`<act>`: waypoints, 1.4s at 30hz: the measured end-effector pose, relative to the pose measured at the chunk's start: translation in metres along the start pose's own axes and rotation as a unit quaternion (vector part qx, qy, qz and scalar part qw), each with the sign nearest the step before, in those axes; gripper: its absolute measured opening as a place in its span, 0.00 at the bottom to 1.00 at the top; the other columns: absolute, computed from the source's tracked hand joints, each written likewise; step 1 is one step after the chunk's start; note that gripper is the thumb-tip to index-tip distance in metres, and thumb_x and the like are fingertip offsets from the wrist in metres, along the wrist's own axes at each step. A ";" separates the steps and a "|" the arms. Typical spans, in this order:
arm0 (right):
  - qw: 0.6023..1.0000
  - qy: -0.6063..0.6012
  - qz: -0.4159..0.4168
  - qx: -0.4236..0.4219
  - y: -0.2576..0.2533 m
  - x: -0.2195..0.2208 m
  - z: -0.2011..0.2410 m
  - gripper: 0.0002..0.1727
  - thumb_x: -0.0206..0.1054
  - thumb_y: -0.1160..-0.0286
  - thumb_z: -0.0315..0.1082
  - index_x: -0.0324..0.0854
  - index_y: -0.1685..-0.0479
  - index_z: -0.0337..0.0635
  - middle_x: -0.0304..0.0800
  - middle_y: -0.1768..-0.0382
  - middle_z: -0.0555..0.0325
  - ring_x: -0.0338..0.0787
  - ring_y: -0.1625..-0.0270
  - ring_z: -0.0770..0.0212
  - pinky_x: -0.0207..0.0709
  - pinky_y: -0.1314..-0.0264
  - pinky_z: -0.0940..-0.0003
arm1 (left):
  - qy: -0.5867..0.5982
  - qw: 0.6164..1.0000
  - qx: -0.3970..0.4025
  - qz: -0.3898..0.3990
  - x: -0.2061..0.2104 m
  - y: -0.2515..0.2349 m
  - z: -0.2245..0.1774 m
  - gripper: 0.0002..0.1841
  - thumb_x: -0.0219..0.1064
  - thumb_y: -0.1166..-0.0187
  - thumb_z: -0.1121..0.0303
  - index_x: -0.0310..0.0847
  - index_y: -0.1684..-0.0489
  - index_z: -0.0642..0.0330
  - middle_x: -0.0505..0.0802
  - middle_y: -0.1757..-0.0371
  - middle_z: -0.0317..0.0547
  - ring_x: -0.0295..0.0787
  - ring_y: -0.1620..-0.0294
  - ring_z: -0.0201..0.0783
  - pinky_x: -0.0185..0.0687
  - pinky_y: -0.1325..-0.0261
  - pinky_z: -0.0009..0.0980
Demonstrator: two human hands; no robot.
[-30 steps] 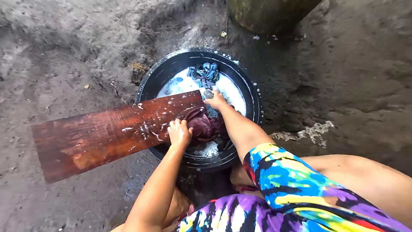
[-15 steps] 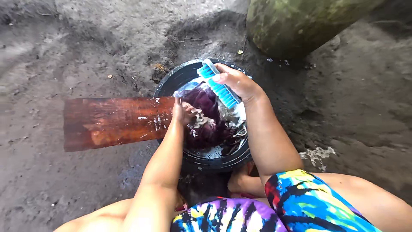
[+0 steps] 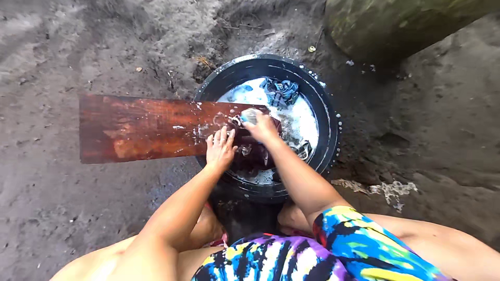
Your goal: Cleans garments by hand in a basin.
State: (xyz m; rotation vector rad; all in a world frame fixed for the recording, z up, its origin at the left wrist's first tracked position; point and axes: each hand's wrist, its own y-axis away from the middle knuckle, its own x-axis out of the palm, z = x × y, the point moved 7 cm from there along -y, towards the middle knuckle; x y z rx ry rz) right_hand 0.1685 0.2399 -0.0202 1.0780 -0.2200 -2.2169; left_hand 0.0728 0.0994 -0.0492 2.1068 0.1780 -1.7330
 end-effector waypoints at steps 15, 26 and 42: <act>0.983 0.131 0.007 -0.127 0.006 0.067 -0.013 0.41 0.60 0.17 0.60 0.58 0.06 0.56 0.83 0.33 0.32 0.88 0.36 0.32 0.83 0.40 0.34 | -0.076 0.993 0.007 0.096 0.020 0.025 0.021 0.44 0.57 0.17 0.35 0.54 0.05 0.52 0.49 0.03 0.58 0.29 0.01 0.55 0.16 0.09 0.69; 0.994 0.109 -0.015 -0.014 -0.019 0.039 -0.032 0.42 0.56 0.15 0.63 0.54 0.04 0.56 0.77 0.26 0.30 0.86 0.34 0.30 0.80 0.37 0.32 | -0.077 0.993 -0.025 0.082 0.014 0.023 0.024 0.47 0.61 0.23 0.31 0.53 0.04 0.40 0.41 0.03 0.65 0.25 0.02 0.60 0.18 0.07 0.64; 0.985 0.092 0.023 -0.146 0.020 0.080 0.004 0.40 0.59 0.16 0.60 0.58 0.06 0.57 0.79 0.27 0.34 0.87 0.34 0.35 0.83 0.40 0.35 | -0.088 0.992 -0.040 0.085 0.018 0.027 0.024 0.44 0.63 0.20 0.39 0.57 0.06 0.54 0.43 0.03 0.65 0.24 0.01 0.59 0.17 0.07 0.65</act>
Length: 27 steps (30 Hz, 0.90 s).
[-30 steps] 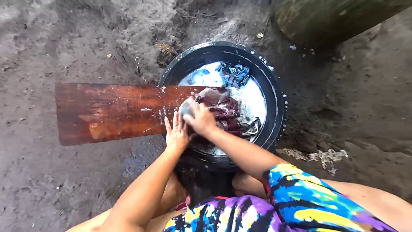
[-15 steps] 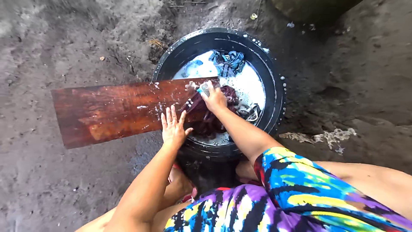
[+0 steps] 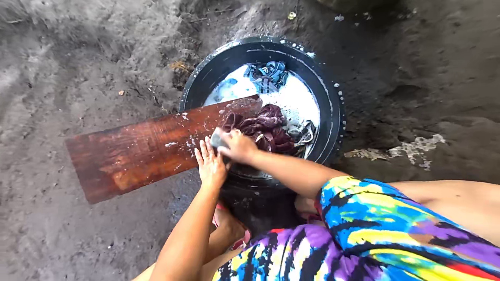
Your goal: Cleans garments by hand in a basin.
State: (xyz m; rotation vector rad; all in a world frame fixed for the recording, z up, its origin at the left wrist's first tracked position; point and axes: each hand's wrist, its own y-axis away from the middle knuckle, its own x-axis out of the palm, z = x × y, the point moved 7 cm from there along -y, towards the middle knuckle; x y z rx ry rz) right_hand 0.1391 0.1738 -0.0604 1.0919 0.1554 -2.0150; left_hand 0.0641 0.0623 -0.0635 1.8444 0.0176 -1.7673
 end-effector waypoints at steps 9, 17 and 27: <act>0.999 -0.014 -0.030 0.032 -0.005 -0.005 0.007 0.40 0.60 0.16 0.61 0.58 0.06 0.58 0.78 0.28 0.34 0.86 0.34 0.35 0.83 0.40 0.36 | -0.016 1.000 -0.006 -0.004 0.000 -0.003 -0.002 0.43 0.61 0.20 0.40 0.58 0.06 0.54 0.46 0.04 0.66 0.26 0.02 0.60 0.18 0.07 0.66; 0.942 -0.169 -0.114 0.267 -0.038 -0.099 -0.124 0.43 0.58 0.14 0.59 0.52 0.04 0.48 0.75 0.22 0.31 0.80 0.24 0.32 0.73 0.25 0.32 | -0.010 0.999 -0.005 0.034 -0.015 -0.004 -0.009 0.48 0.59 0.22 0.29 0.48 0.02 0.42 0.33 0.04 0.67 0.20 0.02 0.62 0.17 0.08 0.68; 0.751 -0.534 -0.091 0.378 0.080 -0.052 -0.177 0.35 0.70 0.22 0.51 0.71 0.21 0.39 0.83 0.33 0.38 0.86 0.35 0.43 0.81 0.34 0.41 | 0.084 0.993 0.074 0.039 -0.050 -0.076 -0.098 0.34 0.74 0.26 0.47 0.75 0.18 0.44 0.78 0.24 0.73 0.72 0.22 0.72 0.66 0.25 0.71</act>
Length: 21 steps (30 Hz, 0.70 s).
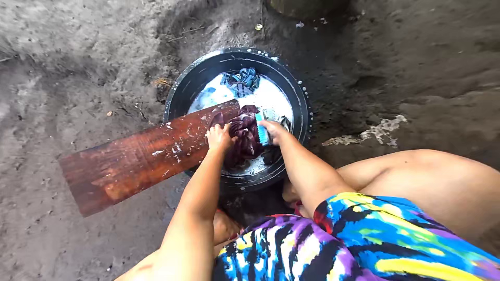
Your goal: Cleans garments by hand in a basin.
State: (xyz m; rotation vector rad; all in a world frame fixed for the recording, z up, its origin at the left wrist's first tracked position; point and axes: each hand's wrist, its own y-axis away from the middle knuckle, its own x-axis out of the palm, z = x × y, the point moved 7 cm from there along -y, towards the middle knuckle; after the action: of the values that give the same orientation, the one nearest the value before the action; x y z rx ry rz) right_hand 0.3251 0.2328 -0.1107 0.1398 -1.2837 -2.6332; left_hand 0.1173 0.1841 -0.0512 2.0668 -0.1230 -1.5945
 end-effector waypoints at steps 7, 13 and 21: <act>0.999 -0.034 0.001 -0.010 0.003 0.017 -0.041 0.45 0.72 0.24 0.49 0.54 0.10 0.45 0.78 0.26 0.35 0.82 0.27 0.40 0.79 0.30 0.39 | -0.025 0.997 0.039 0.055 0.032 -0.006 -0.038 0.21 0.71 0.22 0.59 0.85 0.31 0.54 0.77 0.23 0.72 0.74 0.24 0.72 0.69 0.30 0.72; 0.992 -0.113 0.063 0.000 0.000 -0.006 -0.037 0.33 0.61 0.15 0.57 0.70 0.20 0.45 0.85 0.39 0.43 0.87 0.43 0.49 0.83 0.42 0.48 | 0.321 0.946 -0.008 -0.046 -0.037 0.027 -0.059 0.13 0.58 0.14 0.68 0.81 0.46 0.71 0.90 0.49 0.66 0.88 0.43 0.59 0.79 0.38 0.60; 0.929 -0.273 0.200 -0.147 0.016 -0.022 0.046 0.23 0.47 0.10 0.52 0.69 0.28 0.50 0.88 0.50 0.56 0.90 0.55 0.59 0.87 0.55 0.60 | 0.494 0.819 0.076 -0.281 -0.239 0.074 -0.149 0.09 0.57 0.16 0.67 0.80 0.53 0.62 0.87 0.63 0.45 0.87 0.61 0.37 0.85 0.53 0.42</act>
State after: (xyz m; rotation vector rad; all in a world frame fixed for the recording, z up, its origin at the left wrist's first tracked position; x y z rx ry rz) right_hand 0.3406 0.2632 -0.0697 -0.8621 -0.8887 -2.5260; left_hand 0.2006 0.2620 0.2165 2.9571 0.8153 -0.5453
